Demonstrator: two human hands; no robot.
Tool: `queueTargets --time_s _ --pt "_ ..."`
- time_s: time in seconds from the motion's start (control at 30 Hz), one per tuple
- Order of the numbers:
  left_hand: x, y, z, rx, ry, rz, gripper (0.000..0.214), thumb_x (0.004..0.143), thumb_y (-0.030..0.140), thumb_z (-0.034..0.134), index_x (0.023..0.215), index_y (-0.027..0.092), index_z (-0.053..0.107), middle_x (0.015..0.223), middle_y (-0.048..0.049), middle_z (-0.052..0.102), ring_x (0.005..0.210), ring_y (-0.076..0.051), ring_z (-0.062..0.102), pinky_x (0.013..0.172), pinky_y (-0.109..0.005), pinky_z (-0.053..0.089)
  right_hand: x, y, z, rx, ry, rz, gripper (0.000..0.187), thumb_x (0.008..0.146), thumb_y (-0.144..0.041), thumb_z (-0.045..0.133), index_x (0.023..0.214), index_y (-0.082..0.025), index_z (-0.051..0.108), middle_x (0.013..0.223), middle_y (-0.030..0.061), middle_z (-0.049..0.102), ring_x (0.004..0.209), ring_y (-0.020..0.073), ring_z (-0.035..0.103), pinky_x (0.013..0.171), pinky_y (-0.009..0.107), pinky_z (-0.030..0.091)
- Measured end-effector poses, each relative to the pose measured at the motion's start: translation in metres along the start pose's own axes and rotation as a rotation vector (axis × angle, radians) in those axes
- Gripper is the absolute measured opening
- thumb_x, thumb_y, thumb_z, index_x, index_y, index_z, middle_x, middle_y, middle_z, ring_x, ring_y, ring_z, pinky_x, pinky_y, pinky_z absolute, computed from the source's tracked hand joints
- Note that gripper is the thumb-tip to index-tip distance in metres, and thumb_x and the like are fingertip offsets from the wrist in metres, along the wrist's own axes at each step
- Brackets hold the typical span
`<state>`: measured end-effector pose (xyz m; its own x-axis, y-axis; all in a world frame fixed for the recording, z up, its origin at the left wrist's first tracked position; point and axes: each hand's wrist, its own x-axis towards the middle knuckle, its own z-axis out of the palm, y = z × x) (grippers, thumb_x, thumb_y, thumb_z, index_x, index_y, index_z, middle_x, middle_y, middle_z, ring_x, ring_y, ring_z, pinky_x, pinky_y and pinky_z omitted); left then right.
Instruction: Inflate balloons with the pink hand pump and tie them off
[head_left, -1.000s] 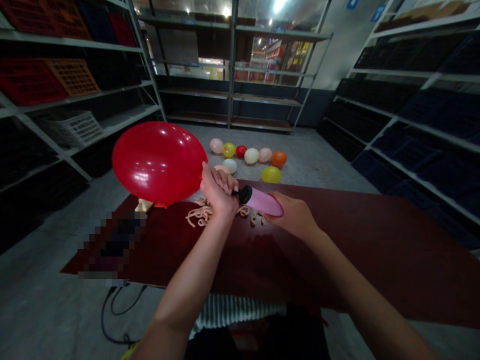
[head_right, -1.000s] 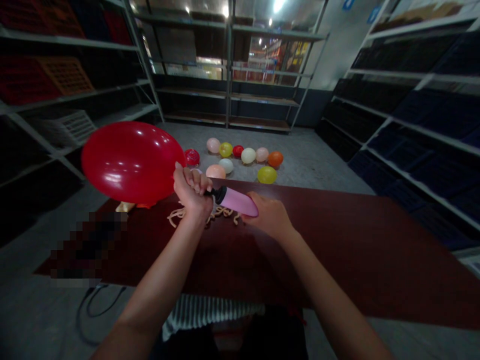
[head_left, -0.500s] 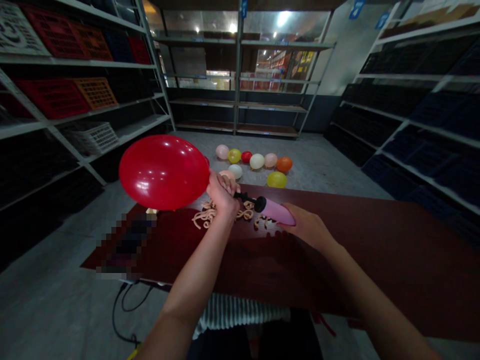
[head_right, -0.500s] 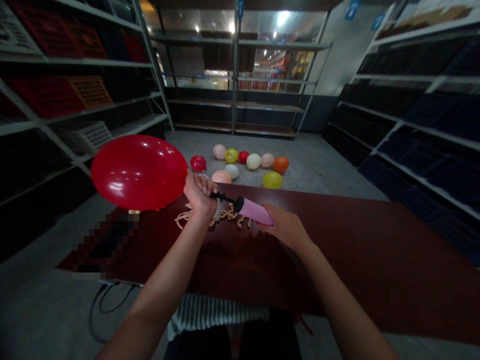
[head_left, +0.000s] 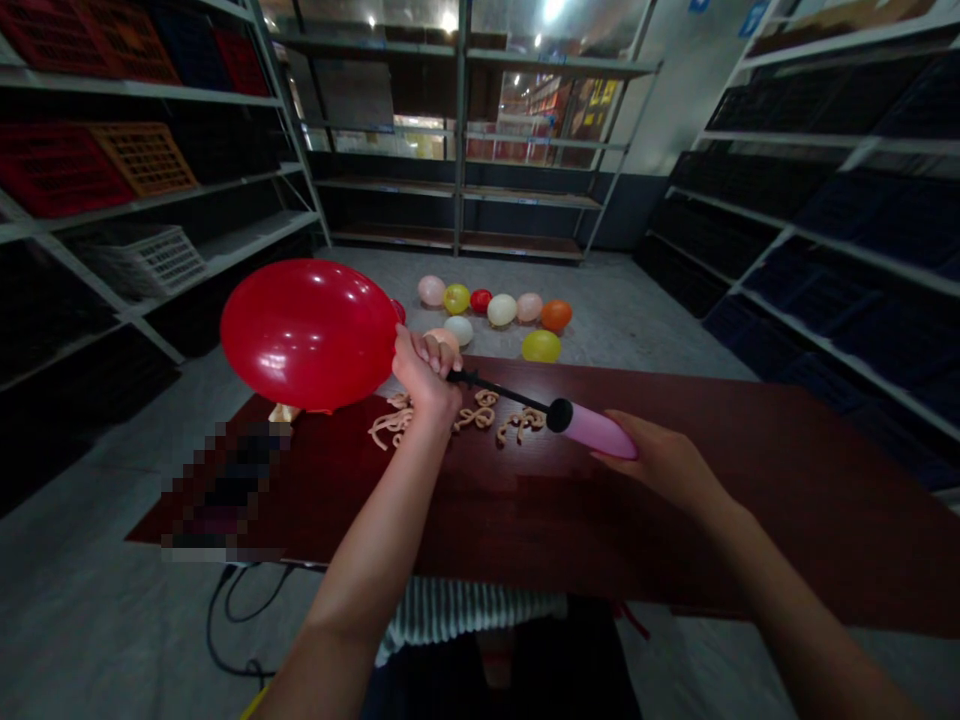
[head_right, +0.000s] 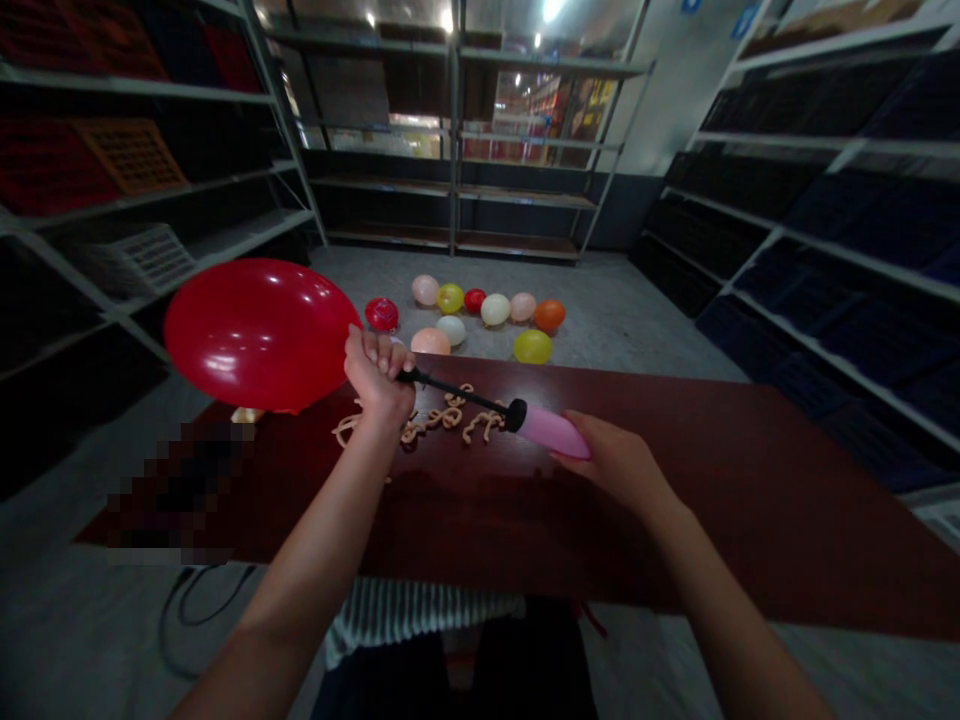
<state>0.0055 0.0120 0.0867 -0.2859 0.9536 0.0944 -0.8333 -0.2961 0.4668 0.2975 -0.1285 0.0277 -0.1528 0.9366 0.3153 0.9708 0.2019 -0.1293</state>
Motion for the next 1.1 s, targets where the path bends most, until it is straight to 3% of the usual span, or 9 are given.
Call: queueTargets --time_s 0.27,0.43,0.53,0.63,0.97,1.1 --pt "-0.007 0.001 0.007 -0.006 0.026 0.018 0.055 0.1 0.043 0.053 0.057 0.021 0.027 0.043 0.0081 0.022 0.033 -0.006 0.02 0.036 -0.023 0.02 0.028 -0.018 0.002 -0.01 -0.013 -0.044 0.044 0.084 -0.044 0.067 0.123 -0.024 0.066 0.115 0.0082 0.077 0.097 0.0309 0.076 0.08 0.041 0.059" --pt "-0.019 -0.002 0.014 0.039 0.001 0.0 0.063 0.094 0.062 0.057 0.056 0.021 0.026 0.042 0.0087 0.022 0.032 -0.005 0.02 0.036 -0.023 0.019 0.054 -0.058 0.004 -0.036 -0.067 -0.077 0.045 0.086 -0.046 0.066 0.123 -0.022 0.063 0.108 0.0094 0.078 0.09 0.0294 0.076 0.072 0.035 0.055" --pt "-0.02 -0.003 0.015 0.055 -0.004 0.003 0.063 0.094 0.061 0.057 0.057 0.021 0.026 0.042 0.0092 0.022 0.032 -0.005 0.019 0.035 -0.023 0.019 0.066 -0.082 0.004 -0.031 -0.074 -0.084 0.045 0.087 -0.05 0.066 0.122 -0.022 0.062 0.1 0.0089 0.078 0.084 0.0282 0.075 0.068 0.033 0.052" --pt "-0.017 -0.002 0.013 0.048 -0.002 0.012 0.061 0.095 0.058 0.057 0.058 0.021 0.026 0.042 0.0097 0.022 0.032 -0.005 0.019 0.035 -0.023 0.019 0.072 -0.093 0.001 0.015 -0.092 -0.09 0.046 0.088 -0.048 0.067 0.125 -0.022 0.059 0.111 0.0096 0.077 0.09 0.0282 0.074 0.07 0.032 0.051" --pt "-0.013 0.001 0.01 0.031 -0.027 0.006 0.063 0.093 0.062 0.058 0.055 0.021 0.028 0.04 0.0092 0.023 0.03 -0.005 0.02 0.035 -0.023 0.021 0.074 -0.082 0.003 0.075 -0.123 -0.065 0.05 0.089 -0.057 0.065 0.128 -0.026 0.059 0.118 0.0068 0.075 0.098 0.0293 0.074 0.075 0.036 0.055" --pt "-0.007 0.002 0.006 0.007 -0.028 0.047 0.061 0.094 0.056 0.059 0.055 0.022 0.027 0.04 0.0089 0.023 0.03 -0.006 0.021 0.035 -0.023 0.022 0.075 -0.068 0.007 0.068 -0.106 -0.092 0.051 0.087 -0.055 0.067 0.13 -0.027 0.06 0.12 0.0062 0.074 0.1 0.0296 0.073 0.079 0.039 0.057"
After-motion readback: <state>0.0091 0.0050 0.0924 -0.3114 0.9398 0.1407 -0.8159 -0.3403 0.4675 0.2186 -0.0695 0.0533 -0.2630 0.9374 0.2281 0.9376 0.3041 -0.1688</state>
